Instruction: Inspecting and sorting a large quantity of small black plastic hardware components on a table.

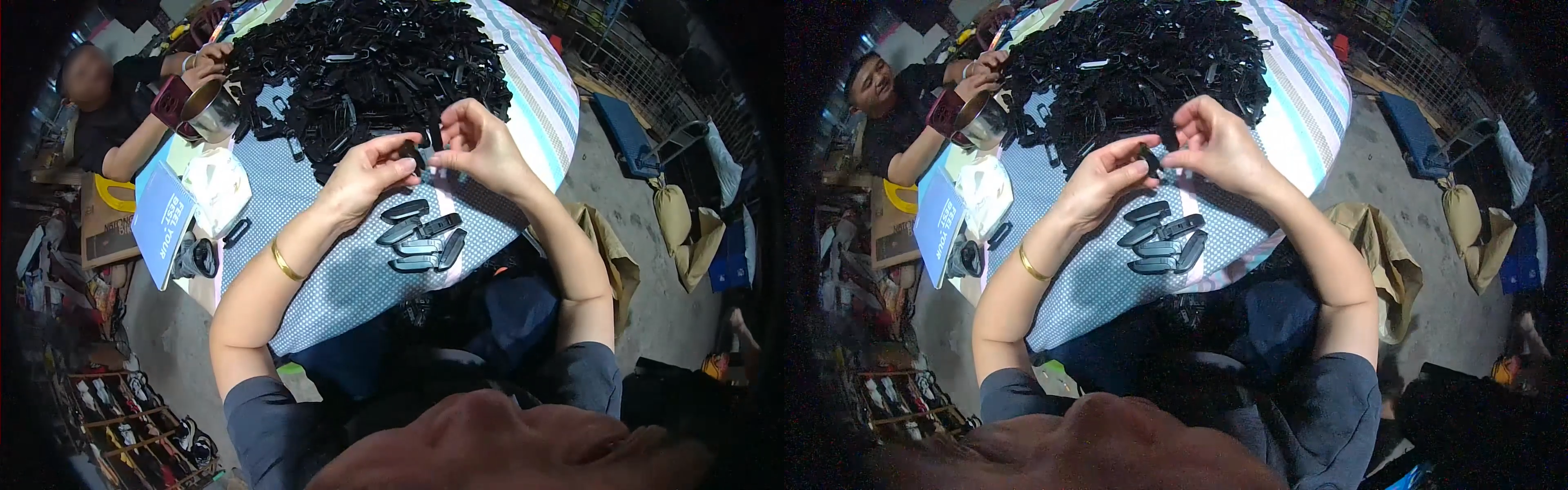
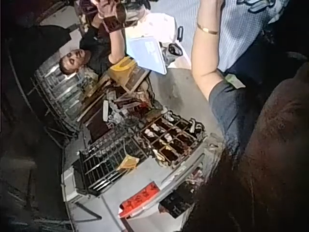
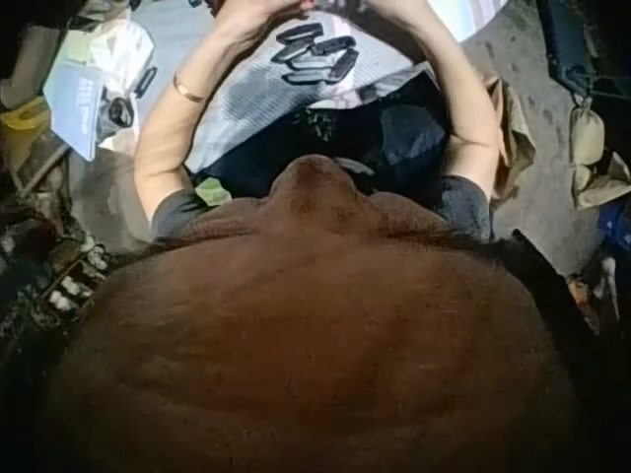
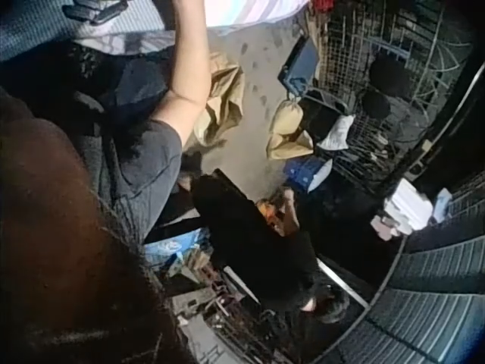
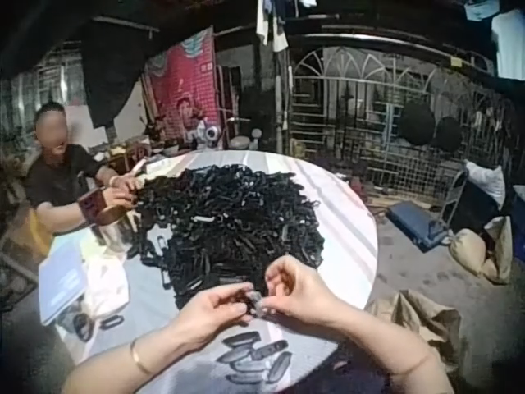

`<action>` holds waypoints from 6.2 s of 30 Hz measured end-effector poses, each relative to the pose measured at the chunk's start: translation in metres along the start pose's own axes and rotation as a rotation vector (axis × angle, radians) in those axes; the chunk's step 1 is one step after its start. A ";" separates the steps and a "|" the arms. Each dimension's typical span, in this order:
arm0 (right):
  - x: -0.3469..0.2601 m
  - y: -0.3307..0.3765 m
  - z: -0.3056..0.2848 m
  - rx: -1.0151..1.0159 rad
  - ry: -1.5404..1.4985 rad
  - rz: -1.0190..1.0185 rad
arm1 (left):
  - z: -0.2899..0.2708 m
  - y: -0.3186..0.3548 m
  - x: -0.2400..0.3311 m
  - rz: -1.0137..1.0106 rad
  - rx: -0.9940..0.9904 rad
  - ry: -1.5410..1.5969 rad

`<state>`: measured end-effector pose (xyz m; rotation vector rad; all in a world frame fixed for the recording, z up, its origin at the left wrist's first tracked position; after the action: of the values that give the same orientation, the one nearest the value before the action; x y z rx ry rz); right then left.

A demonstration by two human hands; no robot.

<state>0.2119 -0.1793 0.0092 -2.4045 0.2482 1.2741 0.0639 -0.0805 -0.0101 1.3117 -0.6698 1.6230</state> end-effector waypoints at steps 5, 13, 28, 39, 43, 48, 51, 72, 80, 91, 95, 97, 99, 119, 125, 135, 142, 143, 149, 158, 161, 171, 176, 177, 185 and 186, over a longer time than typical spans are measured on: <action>-0.007 0.006 0.000 -0.054 -0.441 -0.007 | 0.000 -0.001 -0.004 0.048 -0.012 -0.063; -0.010 0.006 0.013 0.112 -0.668 -0.063 | 0.002 0.002 -0.002 0.204 0.014 -0.225; -0.013 0.011 0.016 0.184 -0.080 -0.273 | -0.002 0.005 0.004 0.348 0.184 -0.325; -0.021 0.019 0.023 0.256 0.221 -0.486 | 0.001 0.002 0.001 0.312 0.143 -0.102; -0.016 0.015 0.025 0.220 0.155 -0.354 | 0.000 0.003 0.005 0.290 0.115 -0.077; -0.012 0.015 0.023 -0.147 -0.148 0.050 | -0.008 0.002 0.009 0.291 -0.008 -0.141; -0.017 0.019 0.025 0.007 0.086 -0.287 | -0.012 0.004 0.009 0.321 -0.019 -0.183; 0.027 0.001 -0.009 0.086 0.702 -0.160 | 0.003 -0.005 0.003 0.252 -0.065 -1.000; -0.013 0.017 0.033 0.136 0.490 -0.417 | -0.002 -0.008 -0.018 0.027 0.094 -0.291; 0.037 -0.031 -0.019 0.280 0.942 -0.211 | 0.000 -0.007 -0.016 0.068 0.014 -0.248; 0.036 -0.027 -0.020 0.332 0.852 -0.285 | -0.006 -0.006 -0.014 0.118 0.099 -0.217; 0.027 -0.018 -0.027 0.437 0.709 -0.349 | -0.005 -0.007 -0.013 0.120 0.112 -0.179; 0.018 -0.008 -0.020 0.312 0.390 -0.271 | -0.005 -0.008 -0.013 0.110 0.117 -0.126; -0.005 0.011 0.025 0.101 0.157 -0.308 | -0.004 0.001 0.002 0.346 0.121 -0.242; -0.005 0.015 0.029 -0.035 0.078 -0.260 | -0.006 0.004 0.009 0.298 0.032 -0.349; 0.010 0.003 -0.014 -0.060 0.470 -0.307 | 0.000 0.004 0.016 0.102 -0.098 -0.684; 0.031 -0.005 -0.010 0.235 0.867 -0.210 | 0.007 -0.003 0.009 0.163 -0.145 -0.904; 0.033 -0.007 -0.009 0.207 0.899 -0.193 | 0.002 -0.005 0.016 0.516 0.036 -1.190; 0.033 -0.006 -0.008 0.218 0.773 -0.207 | -0.016 -0.023 0.018 0.768 0.375 -1.651; 0.015 0.004 -0.006 -0.078 0.314 -0.084 | -0.017 -0.023 0.019 0.701 0.367 -1.659; 0.014 0.006 0.000 -0.119 0.433 -0.185 | -0.016 -0.016 0.023 0.872 0.377 -1.571; 0.010 0.007 0.005 -0.087 0.016 -0.128 | -0.010 -0.006 0.026 0.773 0.126 -1.201; 0.001 0.011 0.017 -0.002 -0.067 -0.153 | 0.001 -0.004 0.012 0.365 0.089 -0.757; 0.006 0.012 0.023 0.109 -0.082 -0.227 | 0.001 -0.006 0.009 0.342 0.050 -0.462; -0.007 0.013 0.020 0.213 -0.054 -0.319 | -0.002 0.000 0.010 0.320 0.080 -0.246; -0.007 0.013 0.021 0.211 -0.054 -0.318 | -0.002 0.001 0.013 0.419 0.122 -0.452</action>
<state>0.1881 -0.1819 0.0009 -2.1252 -0.0168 1.1058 0.0615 -0.0754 0.0022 1.7379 -1.1980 1.7233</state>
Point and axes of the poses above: each hand's wrist, its own y-axis away from the middle knuckle, its own z-axis out of the palm, x = y × z, the point moved 3 cm from there along -y, towards the middle knuckle, and after that the axes turned 1 degree about -z, right-handed, at the moved point
